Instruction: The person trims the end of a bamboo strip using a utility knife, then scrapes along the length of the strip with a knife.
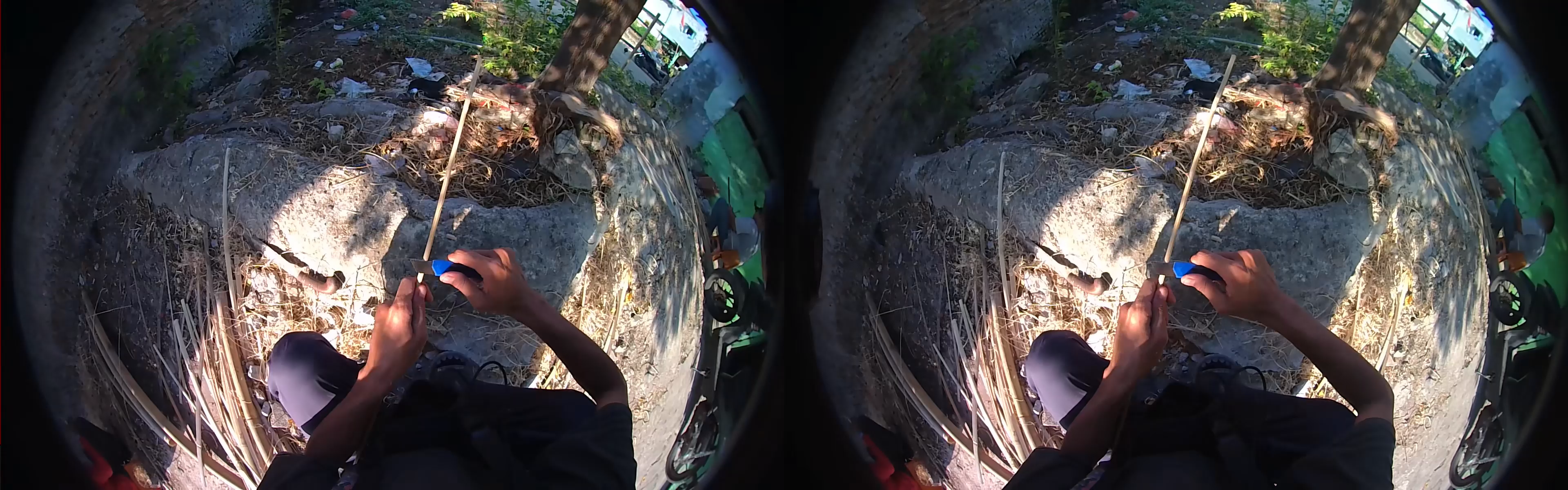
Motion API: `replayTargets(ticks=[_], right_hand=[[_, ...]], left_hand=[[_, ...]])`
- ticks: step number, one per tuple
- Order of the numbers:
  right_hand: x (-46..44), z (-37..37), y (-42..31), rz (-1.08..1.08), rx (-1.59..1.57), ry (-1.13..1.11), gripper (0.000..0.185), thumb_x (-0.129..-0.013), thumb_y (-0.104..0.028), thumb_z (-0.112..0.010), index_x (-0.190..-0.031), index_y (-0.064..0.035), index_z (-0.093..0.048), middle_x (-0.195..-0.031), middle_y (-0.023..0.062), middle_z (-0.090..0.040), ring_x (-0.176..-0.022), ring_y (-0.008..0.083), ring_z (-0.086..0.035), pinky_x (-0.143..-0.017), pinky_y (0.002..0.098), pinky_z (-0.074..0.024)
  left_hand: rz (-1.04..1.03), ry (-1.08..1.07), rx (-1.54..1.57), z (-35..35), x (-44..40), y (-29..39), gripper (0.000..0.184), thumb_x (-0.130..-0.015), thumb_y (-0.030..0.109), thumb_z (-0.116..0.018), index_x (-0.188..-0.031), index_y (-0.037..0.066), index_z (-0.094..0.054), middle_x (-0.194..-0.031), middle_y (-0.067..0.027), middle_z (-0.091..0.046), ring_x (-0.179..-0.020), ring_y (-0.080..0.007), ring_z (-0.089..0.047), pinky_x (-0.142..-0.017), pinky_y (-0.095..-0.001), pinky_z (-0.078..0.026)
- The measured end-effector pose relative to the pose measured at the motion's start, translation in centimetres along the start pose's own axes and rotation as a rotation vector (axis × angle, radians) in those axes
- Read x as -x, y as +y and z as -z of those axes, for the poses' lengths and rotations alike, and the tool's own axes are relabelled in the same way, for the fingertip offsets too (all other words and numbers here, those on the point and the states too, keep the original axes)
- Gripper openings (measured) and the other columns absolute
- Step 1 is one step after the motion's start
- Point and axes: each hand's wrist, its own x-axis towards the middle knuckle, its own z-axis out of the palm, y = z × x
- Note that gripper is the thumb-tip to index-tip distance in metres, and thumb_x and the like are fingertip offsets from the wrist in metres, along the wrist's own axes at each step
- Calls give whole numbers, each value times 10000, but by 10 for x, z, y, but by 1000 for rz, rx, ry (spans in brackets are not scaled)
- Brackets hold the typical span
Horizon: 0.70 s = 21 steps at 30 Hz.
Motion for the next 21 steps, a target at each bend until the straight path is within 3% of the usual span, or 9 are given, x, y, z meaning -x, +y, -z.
replayTargets(ticks=[4,8,11,13,15,16,18,20,21], right_hand=[[-1,-1,-1,-49,1,-23,261,-946,-272,-814,-1071,-60,-728,-868,104,-769,-694,275,-750,-626,387,-571],[-3,-5,5,-112,-29,-13,263,-969,-321,-789,-1060,-84,-721,-838,91,-768,-615,284,-705,-564,405,-520],[-21,13,40,-200,-49,71,263,-994,-312,-766,-1030,-56,-716,-791,120,-735,-590,308,-673,-547,401,-479],[-31,32,76,-386,68,162,305,-1030,-323,-726,-980,-24,-698,-708,133,-649,-531,266,-603,-532,387,-434],[-30,44,147,-334,94,354,412,-1074,-398,-657,-919,-17,-688,-623,75,-549,-494,170,-490,-502,356,-373],[-23,52,172,-335,94,361,412,-1074,-398,-657,-919,-17,-688,-623,75,-549,-494,170,-490,-502,356,-373],[-19,60,190,-746,-211,447,505,-1105,-490,-571,-918,-34,-681,-598,-4,-442,-497,84,-374,-477,321,-290],[-15,56,178,-841,-385,437,514,-1112,-514,-542,-954,-44,-678,-604,-32,-422,-497,70,-341,-478,304,-261],[-15,55,161,-941,-553,423,527,-1118,-538,-513,-989,-54,-675,-610,-59,-402,-496,56,-308,-478,288,-231]], left_hand=[[-89,68,-61,-5,2,-6,73,-1103,113,-517,-1085,44,-534,-706,-228,-641,-645,-456,-673,-561,-549,-471],[-49,23,-105,-1,3,-4,69,-1101,111,-522,-1087,44,-523,-719,-228,-649,-648,-449,-684,-560,-554,-480],[-49,-18,-106,-7,12,-7,95,-1114,107,-489,-1086,35,-544,-719,-206,-627,-619,-397,-657,-576,-489,-455],[-84,-83,-130,-12,22,-2,130,-1120,141,-487,-1066,47,-559,-715,-211,-626,-640,-420,-658,-590,-496,-463],[-79,-126,-136,-18,26,-3,160,-1124,161,-474,-1062,47,-567,-711,-218,-619,-659,-448,-649,-602,-511,-466],[-56,-160,-116,-19,25,-5,186,-1128,177,-477,-1051,40,-576,-701,-199,-617,-633,-417,-647,-593,-497,-468],[-25,-188,-104,-16,22,-12,213,-1131,194,-480,-1040,33,-585,-691,-181,-615,-606,-385,-645,-585,-482,-470],[64,-178,51,-10,10,-19,290,-1152,242,-468,-1021,29,-614,-651,-76,-573,-550,-220,-592,-541,-390,-437],[64,-172,51,-8,6,-19,290,-1152,242,-468,-1021,29,-614,-651,-76,-573,-550,-220,-592,-541,-390,-437]])
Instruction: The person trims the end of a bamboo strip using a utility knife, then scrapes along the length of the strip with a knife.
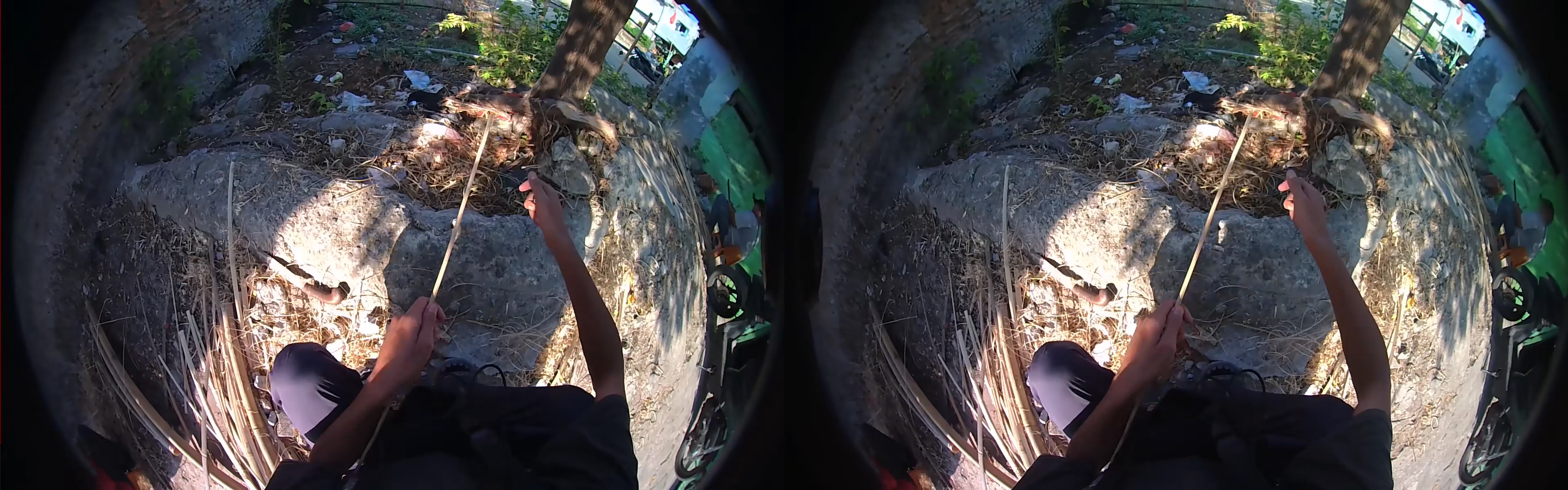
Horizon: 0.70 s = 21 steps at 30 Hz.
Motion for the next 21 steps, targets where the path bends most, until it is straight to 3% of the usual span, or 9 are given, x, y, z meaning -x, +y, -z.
replayTargets(ticks=[2,6,7,11,13,14,16,18,21], right_hand=[[31,-18,-17,-7,-8,-93,507,-1129,-548,-475,-1069,-75,-645,-648,-54,-416,-483,37,-344,-460,251,-251],[87,-45,-51,126,-27,-402,391,-1156,-403,-491,-1055,-57,-642,-683,-51,-431,-563,46,-353,-524,264,-272],[95,-49,-51,197,79,-421,340,-1148,-340,-524,-1047,-37,-643,-691,-13,-491,-615,94,-453,-575,297,-364],[128,-67,-52,598,388,-387,286,-1062,-299,-682,-1109,-17,-683,-851,115,-693,-687,258,-633,-682,417,-488],[137,-71,-44,1263,625,-231,321,-1016,-329,-739,-1139,-35,-701,-921,135,-735,-709,308,-668,-700,434,-512],[143,-72,-43,1261,625,-230,321,-1016,-329,-739,-1139,-35,-701,-921,135,-735,-709,308,-668,-700,434,-512],[156,-73,-50,903,583,-301,330,-994,-366,-754,-1134,-69,-721,-938,123,-757,-732,333,-692,-707,455,-526],[153,-77,-36,1002,547,-220,313,-1001,-394,-742,-1113,-102,-729,-887,98,-759,-724,322,-702,-705,449,-524],[158,-75,-46,786,606,-423,328,-1008,-422,-729,-1112,-110,-732,-885,66,-764,-719,314,-706,-717,437,-523]], left_hand=[[99,-13,221,4,-4,0,365,-1174,298,-447,-1024,36,-653,-655,31,-490,-575,-72,-479,-530,-293,-376],[84,-17,392,8,-3,13,411,-1185,331,-420,-1075,23,-669,-669,68,-427,-586,-40,-398,-543,-256,-326],[49,-12,414,8,-4,16,431,-1185,346,-420,-1087,9,-671,-667,67,-423,-582,-43,-381,-548,-254,-317],[-9,5,489,8,-5,20,442,-1182,369,-430,-1166,-13,-651,-655,67,-426,-566,-47,-363,-553,-251,-300],[-25,31,504,8,-5,20,429,-1183,368,-431,-1181,-5,-643,-652,66,-431,-560,-46,-368,-544,-250,-299],[-38,31,487,8,-5,17,409,-1183,362,-432,-1173,6,-633,-648,65,-435,-551,-46,-368,-534,-246,-298],[-51,30,472,8,-5,13,389,-1184,356,-433,-1166,18,-624,-644,64,-440,-541,-46,-369,-524,-242,-297],[-48,42,426,9,-5,12,363,-1183,348,-439,-1091,46,-618,-633,58,-456,-532,-44,-391,-506,-236,-308],[-59,74,324,8,-4,14,348,-1182,329,-445,-1051,52,-609,-619,44,-478,-533,-54,-430,-506,-259,-331]])
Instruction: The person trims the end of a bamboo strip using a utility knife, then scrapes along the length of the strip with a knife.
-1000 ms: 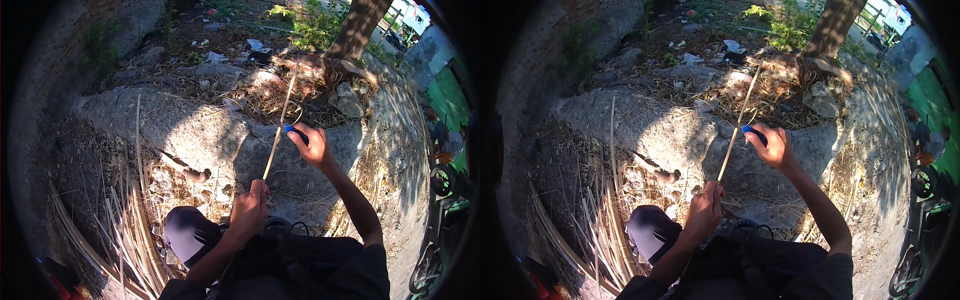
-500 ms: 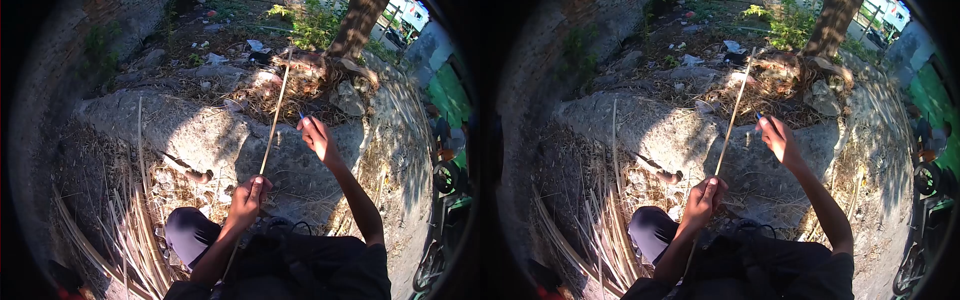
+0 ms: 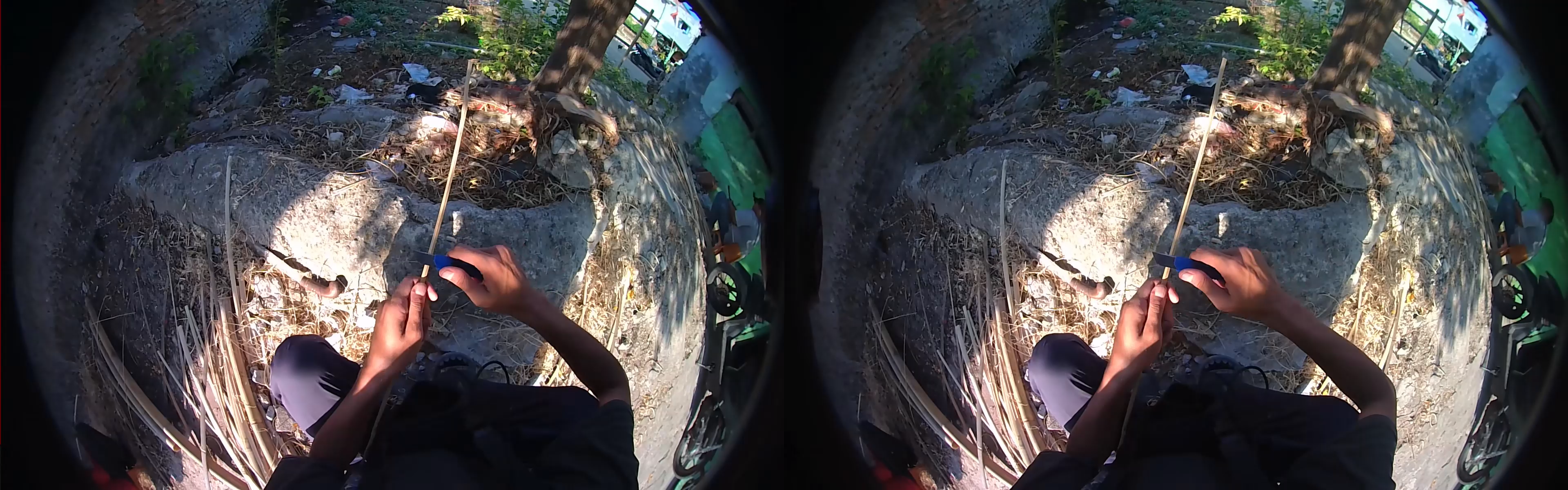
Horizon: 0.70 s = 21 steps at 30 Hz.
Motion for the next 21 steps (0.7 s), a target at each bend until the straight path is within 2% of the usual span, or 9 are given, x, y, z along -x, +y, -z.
replayTargets(ticks=[7,9,12,14,15,17,19,20,21], right_hand=[[-1,-5,0,-101,-50,-118,327,-1030,-453,-688,-1110,-141,-742,-860,53,-752,-715,299,-698,-763,440,-513],[-2,-4,0,-143,-49,-152,321,-1032,-455,-685,-1106,-148,-745,-859,57,-750,-722,301,-697,-764,441,-510],[-7,-3,6,-136,-22,-188,313,-1036,-444,-682,-1098,-145,-748,-840,75,-741,-732,315,-690,-763,443,-507],[-15,1,24,-191,-13,1,312,-1041,-423,-683,-1098,-124,-754,-798,112,-723,-745,341,-680,-762,442,-504],[-17,-8,72,-8,135,259,311,-1047,-389,-683,-1081,-87,-751,-723,157,-683,-705,352,-681,-701,448,-505],[-40,32,99,-382,35,157,394,-1058,-389,-676,-966,-10,-730,-712,202,-641,-595,324,-587,-612,425,-453],[-44,47,153,-363,103,317,454,-1082,-394,-635,-903,21,-682,-664,171,-583,-561,259,-537,-594,422,-422],[-42,50,171,-409,-76,402,493,-1097,-421,-607,-864,9,-664,-617,91,-553,-522,177,-490,-536,372,-376],[-37,52,181,-404,-81,398,493,-1097,-421,-607,-864,9,-664,-617,91,-553,-522,177,-490,-536,372,-376]], left_hand=[[-61,85,-364,0,4,4,232,-1154,206,-499,-1036,29,-592,-603,-42,-504,-529,-121,-507,-515,-348,-384],[-48,109,-400,-2,5,0,120,-1125,147,-517,-1090,41,-562,-653,-212,-593,-601,-370,-673,-546,-462,-461],[-52,120,-436,-4,6,5,83,-1114,130,-525,-1136,52,-546,-660,-229,-620,-673,-440,-703,-561,-517,-481],[-90,108,-530,-8,13,-9,96,-1117,129,-523,-1104,41,-559,-663,-201,-616,-626,-381,-681,-554,-472,-471],[-130,99,-621,-11,17,-14,121,-1119,128,-521,-1073,29,-572,-666,-173,-612,-579,-322,-659,-548,-427,-461],[-97,30,-644,-17,26,-7,132,-1120,135,-521,-1063,26,-571,-689,-190,-622,-595,-340,-662,-548,-429,-463],[-58,-38,-678,-18,27,-4,144,-1121,141,-521,-1053,23,-571,-713,-207,-631,-610,-358,-665,-548,-430,-466],[-190,-47,-544,-17,24,-5,187,-1136,177,-508,-1050,25,-577,-700,-174,-616,-572,-312,-634,-528,-405,-450],[-318,-51,-406,-15,21,-6,230,-1152,212,-494,-1047,27,-582,-687,-141,-600,-534,-266,-604,-508,-379,-434]])
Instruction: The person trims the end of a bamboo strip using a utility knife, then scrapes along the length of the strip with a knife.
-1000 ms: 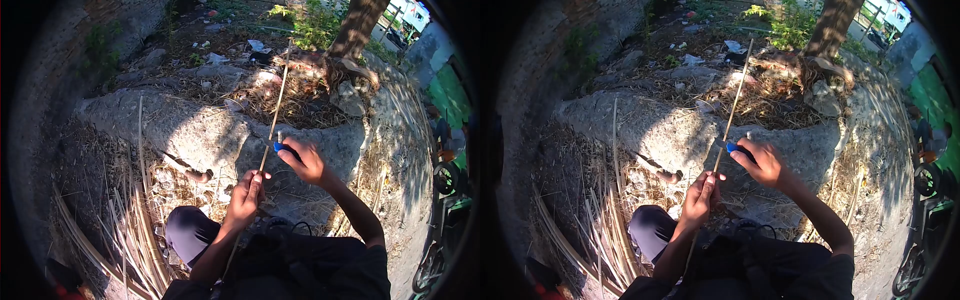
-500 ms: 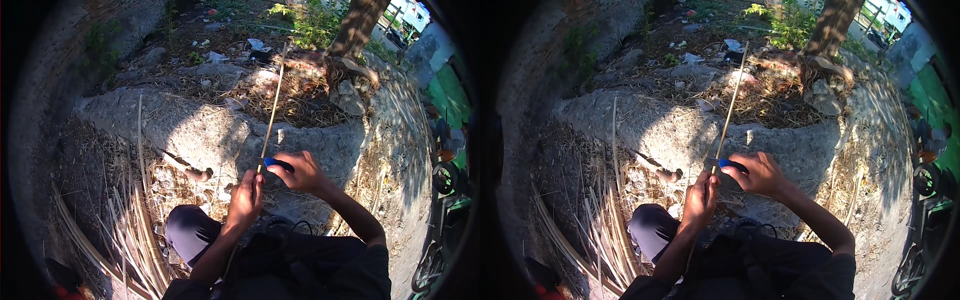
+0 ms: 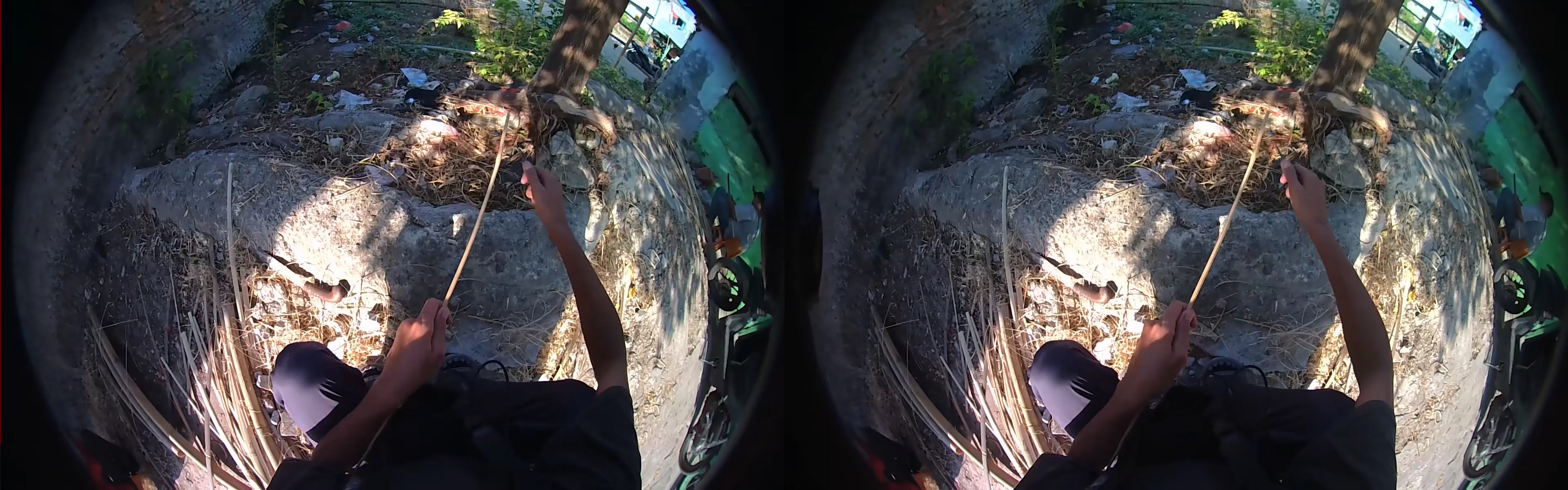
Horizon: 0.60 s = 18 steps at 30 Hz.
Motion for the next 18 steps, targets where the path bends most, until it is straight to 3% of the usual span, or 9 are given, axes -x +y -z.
replayTargets(ticks=[1,2,3,5,6,9,12,13,18], right_hand=[[1,3,5,-183,-231,33,488,-1102,-436,-595,-896,-2,-678,-609,49,-543,-504,139,-458,-507,338,-345],[0,-1,9,-366,-459,52,486,-1107,-452,-584,-928,-13,-691,-602,7,-534,-486,101,-425,-479,304,-313],[3,-8,0,-359,-462,15,486,-1107,-452,-584,-928,-13,-691,-602,7,-534,-486,101,-425,-479,304,-313],[29,-10,-36,-474,-602,-17,445,-1111,-444,-582,-1119,-19,-714,-686,-23,-565,-467,34,-371,-443,243,-250],[39,-13,-50,-477,-605,-39,445,-1111,-444,-582,-1119,-19,-714,-686,-23,-565,-467,34,-371,-443,243,-250],[65,-19,-90,-397,-577,-310,530,-1122,-450,-549,-1414,-15,-628,-967,40,-688,-469,9,-330,-448,225,-240],[82,-23,-126,-372,-662,-454,448,-1124,-350,-582,-1423,-17,-615,-1034,65,-740,-474,-4,-316,-452,223,-219],[87,-26,-128,-423,-691,-427,408,-1075,-304,-672,-1375,-28,-653,-937,53,-746,-472,-9,-314,-455,233,-206],[88,-28,-118,-485,-743,-357,380,-1077,-340,-680,-1320,-47,-674,-945,63,-713,-478,-3,-331,-466,229,-230]], left_hand=[[8,11,-2,2,-4,-5,230,-1152,212,-494,-1047,27,-582,-687,-141,-600,-534,-266,-604,-508,-379,-434],[177,-28,190,5,-9,-11,271,-1166,247,-470,-1047,35,-591,-669,-79,-552,-522,-198,-550,-503,-346,-410],[346,-55,387,9,-13,-15,313,-1180,282,-446,-1047,43,-599,-651,-16,-505,-509,-129,-495,-498,-313,-386],[395,-66,505,17,-17,-16,339,-1186,300,-430,-1042,47,-603,-662,26,-462,-535,-83,-454,-508,-289,-366],[411,-119,625,18,-20,-17,365,-1191,319,-413,-1038,51,-607,-673,67,-419,-561,-38,-413,-517,-266,-346],[372,-156,593,13,-21,-18,374,-1189,333,-424,-1063,52,-636,-677,67,-436,-579,-44,-415,-541,-261,-357],[313,-190,481,3,-16,-17,379,-1184,335,-433,-1102,54,-672,-674,55,-465,-590,-56,-448,-559,-268,-395],[293,-203,435,6,-17,-10,374,-1181,322,-440,-1099,46,-678,-677,38,-488,-603,-67,-479,-575,-281,-420],[97,-109,202,11,-13,-7,336,-1160,267,-478,-1112,6,-683,-699,-65,-583,-639,-172,-600,-641,-362,-494]])
